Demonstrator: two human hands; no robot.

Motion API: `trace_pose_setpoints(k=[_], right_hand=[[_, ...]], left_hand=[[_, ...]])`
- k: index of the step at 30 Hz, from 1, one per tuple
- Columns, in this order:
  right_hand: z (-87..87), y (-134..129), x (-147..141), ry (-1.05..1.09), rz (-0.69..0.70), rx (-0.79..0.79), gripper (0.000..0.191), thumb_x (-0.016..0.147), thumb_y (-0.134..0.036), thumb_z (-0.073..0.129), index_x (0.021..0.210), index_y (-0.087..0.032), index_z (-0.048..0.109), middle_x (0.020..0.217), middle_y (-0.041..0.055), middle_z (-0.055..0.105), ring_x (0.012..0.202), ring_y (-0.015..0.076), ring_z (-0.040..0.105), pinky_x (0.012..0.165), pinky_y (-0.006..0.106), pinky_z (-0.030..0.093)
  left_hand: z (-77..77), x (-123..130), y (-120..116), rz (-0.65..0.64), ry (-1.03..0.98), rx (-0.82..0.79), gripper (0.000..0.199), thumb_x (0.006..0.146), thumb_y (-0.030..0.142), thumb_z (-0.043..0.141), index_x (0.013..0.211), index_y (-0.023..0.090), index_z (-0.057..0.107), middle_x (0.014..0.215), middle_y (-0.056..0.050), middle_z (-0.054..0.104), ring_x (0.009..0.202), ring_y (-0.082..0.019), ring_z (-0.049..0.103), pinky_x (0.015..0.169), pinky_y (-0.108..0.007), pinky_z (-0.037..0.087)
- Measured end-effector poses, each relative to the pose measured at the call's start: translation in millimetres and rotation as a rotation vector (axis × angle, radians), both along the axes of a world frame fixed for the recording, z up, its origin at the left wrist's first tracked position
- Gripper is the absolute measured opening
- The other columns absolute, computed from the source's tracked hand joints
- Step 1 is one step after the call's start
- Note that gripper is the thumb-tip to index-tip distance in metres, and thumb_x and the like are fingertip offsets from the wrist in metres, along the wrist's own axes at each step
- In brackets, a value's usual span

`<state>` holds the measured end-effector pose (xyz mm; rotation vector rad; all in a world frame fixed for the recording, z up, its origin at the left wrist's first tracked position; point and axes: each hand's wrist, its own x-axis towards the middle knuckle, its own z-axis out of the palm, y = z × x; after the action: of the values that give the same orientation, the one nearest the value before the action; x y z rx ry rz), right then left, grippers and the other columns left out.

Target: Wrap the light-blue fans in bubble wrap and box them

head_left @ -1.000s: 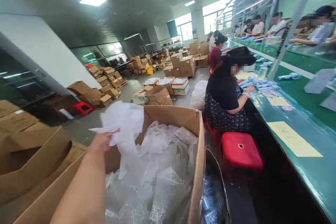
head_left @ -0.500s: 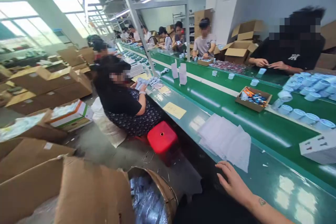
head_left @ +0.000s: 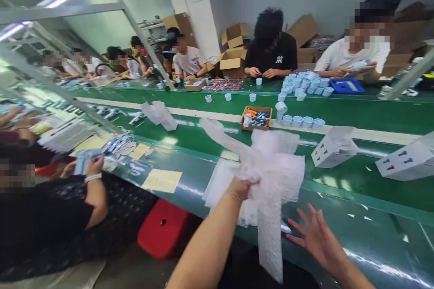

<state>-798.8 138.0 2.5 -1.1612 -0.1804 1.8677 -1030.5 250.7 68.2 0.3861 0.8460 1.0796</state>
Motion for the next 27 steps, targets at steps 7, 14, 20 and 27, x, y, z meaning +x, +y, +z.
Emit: trace_pose_setpoints(k=[7,14,20,27], right_hand=[[-28.6,-6.4,-13.8,-0.749,0.176,0.417,0.102,0.073,-0.068,0.061,0.148,-0.044,-0.005,0.160,-0.0004,-0.013,0.145,0.0378,0.001,0.102,0.059,0.037],[-42.0,18.1,-59.2,-1.436,0.794,0.669,0.084,0.069,-0.031,0.070,0.145,-0.033,0.035,0.161,0.0018,-0.003,0.144,0.0379,-0.010,0.113,0.058,0.016],[-49.0,34.1,-80.2,-1.590,0.833,0.433,0.071,0.071,-0.022,0.061,0.139,-0.035,0.046,0.160,0.0031,0.015,0.145,0.0366,-0.003,0.113,0.058,0.012],[-38.5,37.8,-104.2,-1.542,0.823,0.384,0.068,0.071,-0.030,0.065,0.137,-0.038,0.048,0.159,0.0038,0.017,0.144,0.0403,-0.002,0.111,0.064,0.004]], left_hand=[[-70.6,31.9,-28.5,-0.181,0.078,-0.161,0.059,0.036,0.011,0.089,0.092,0.016,0.070,0.088,-0.007,0.073,0.087,-0.027,0.067,0.080,-0.037,0.051],[-41.4,-50.4,-10.3,-0.850,0.349,-0.071,0.091,0.048,0.024,0.089,0.132,0.021,0.053,0.122,-0.012,0.065,0.110,-0.029,0.060,0.091,-0.039,0.047],[-20.0,-99.1,78.6,-0.973,1.192,0.432,0.037,0.076,0.036,0.062,0.107,0.017,0.068,0.098,-0.011,0.071,0.089,-0.027,0.064,0.082,-0.039,0.048],[-40.6,1.7,138.1,-1.043,1.164,0.797,0.045,0.054,0.028,0.081,0.097,0.026,0.069,0.107,-0.007,0.068,0.119,-0.034,0.044,0.102,-0.050,0.028]])
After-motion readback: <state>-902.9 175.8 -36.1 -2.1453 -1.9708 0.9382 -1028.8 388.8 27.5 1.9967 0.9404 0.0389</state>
